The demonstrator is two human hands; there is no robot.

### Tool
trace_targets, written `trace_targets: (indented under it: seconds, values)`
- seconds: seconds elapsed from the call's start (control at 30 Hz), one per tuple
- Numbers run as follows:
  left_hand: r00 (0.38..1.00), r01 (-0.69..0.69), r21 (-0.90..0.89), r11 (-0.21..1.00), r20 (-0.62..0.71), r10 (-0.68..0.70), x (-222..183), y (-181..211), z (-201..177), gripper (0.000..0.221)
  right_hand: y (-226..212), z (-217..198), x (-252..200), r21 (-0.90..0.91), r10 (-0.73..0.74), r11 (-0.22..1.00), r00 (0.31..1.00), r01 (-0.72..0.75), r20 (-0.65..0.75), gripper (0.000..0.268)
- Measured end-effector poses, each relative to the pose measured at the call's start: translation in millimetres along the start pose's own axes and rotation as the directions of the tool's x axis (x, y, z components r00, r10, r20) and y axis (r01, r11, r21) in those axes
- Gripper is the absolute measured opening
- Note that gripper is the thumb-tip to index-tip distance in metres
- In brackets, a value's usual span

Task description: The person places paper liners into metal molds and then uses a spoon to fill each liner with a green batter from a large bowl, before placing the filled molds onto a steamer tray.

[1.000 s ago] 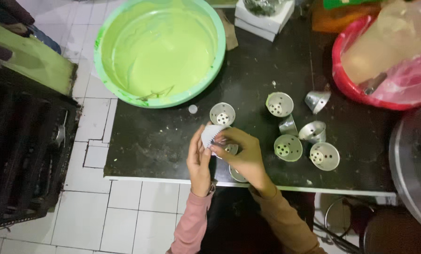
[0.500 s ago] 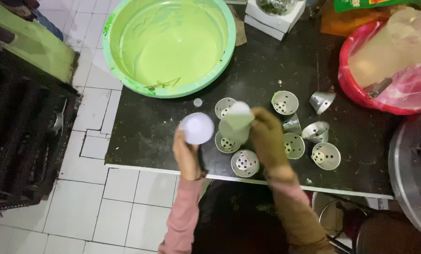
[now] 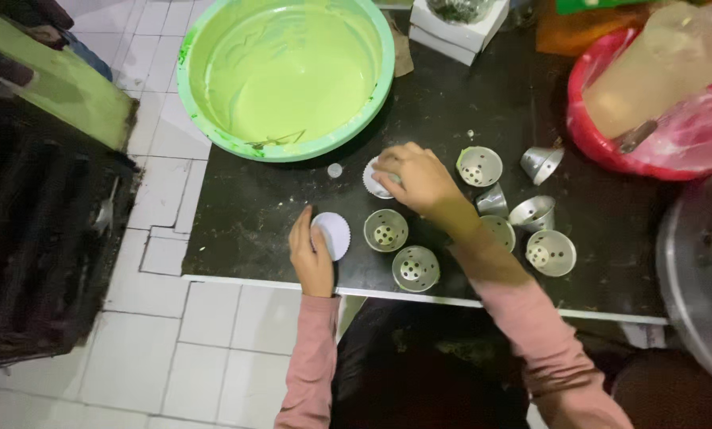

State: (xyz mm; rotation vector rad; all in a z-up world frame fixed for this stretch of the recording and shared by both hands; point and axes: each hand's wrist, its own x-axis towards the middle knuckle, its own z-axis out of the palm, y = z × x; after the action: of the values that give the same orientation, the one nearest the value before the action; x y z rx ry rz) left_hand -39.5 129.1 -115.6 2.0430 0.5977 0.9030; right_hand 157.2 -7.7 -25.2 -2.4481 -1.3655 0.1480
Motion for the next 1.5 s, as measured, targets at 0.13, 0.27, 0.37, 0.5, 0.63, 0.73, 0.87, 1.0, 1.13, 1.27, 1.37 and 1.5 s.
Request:
trace_targets:
  seconds: [0.13, 0.27, 0.37, 0.5, 0.63, 0.73, 0.87, 1.0, 1.13, 1.27, 1.37, 1.5]
  values:
    - [0.997, 0.019, -0.019, 1.0, -0.069, -0.02, -6.4, -3.8, 7.1, 0.036, -1.6, 12.2, 2.1, 0.055, -0.134, 0.989, 0.987, 0.14, -0.088, 0.042]
    - [0.992, 0.032, -0.037, 0.999, -0.124, -0.037, -2.6, -0.5, 3.1, 0.037, 4.4, 36.9, 6.6, 0.004, 0.001, 1.0, 0.981, -0.002, 0.194, 0.052]
    - [0.987, 0.082, -0.048, 0.996, -0.132, -0.087, -6.7, -2.8, 4.0, 0.036, 4.5, 39.4, 0.2, -0.03, -0.014, 0.999, 0.977, 0.02, 0.214, 0.054]
    - [0.977, 0.156, -0.079, 0.985, -0.136, -0.166, -13.1, -8.4, 3.3, 0.039, 11.7, 47.8, 1.1, -0.058, -0.149, 0.986, 0.985, 0.155, 0.089, 0.061]
    - [0.974, 0.125, -0.118, 0.985, -0.173, -0.145, -0.7, 4.0, 1.6, 0.033, 13.1, 37.5, 7.0, 0.142, -0.13, 0.984, 0.983, 0.111, 0.132, 0.058]
    - [0.961, 0.173, -0.154, 0.973, -0.189, -0.201, -3.3, 3.6, -1.6, 0.033, 14.2, 41.2, 8.4, 0.24, -0.155, 0.959, 0.988, 0.149, 0.007, 0.053]
    - [0.96, 0.126, -0.17, 0.977, -0.228, -0.164, -5.0, 1.5, 3.4, 0.029, 24.7, 42.5, 4.9, 0.085, -0.035, 0.995, 0.996, 0.043, -0.088, 0.052]
    - [0.933, 0.048, -0.279, 0.959, -0.33, -0.142, -10.1, 4.4, 0.7, 0.03, 24.7, 25.9, -10.2, 0.103, -0.084, 0.987, 0.943, 0.123, -0.323, 0.051]
    - [0.903, 0.125, -0.316, 0.94, -0.355, -0.24, -6.9, 60.8, -24.8, 0.03, -26.7, -46.0, -35.1, 0.211, -0.089, 0.963, 0.934, 0.17, -0.347, 0.056]
    - [0.949, 0.269, -0.694, 0.668, 0.308, -0.062, 12.6, 152.4, -55.7, 0.068, -77.7, -85.9, -71.3, 0.313, -0.134, 0.922, 0.945, 0.23, -0.299, 0.074]
    - [0.893, 0.28, -0.758, 0.589, 0.431, 0.131, 28.7, 188.0, -52.7, 0.078, -98.9, -90.0, -79.0, 0.228, -0.277, 0.87, 0.817, 0.437, -0.507, 0.077]
    - [0.968, 0.079, -0.69, 0.719, 0.226, 0.111, 26.2, 208.9, -42.3, 0.034, -112.4, -103.2, -103.1, 0.429, -0.265, 0.731, 0.8, 0.531, -0.539, 0.081]
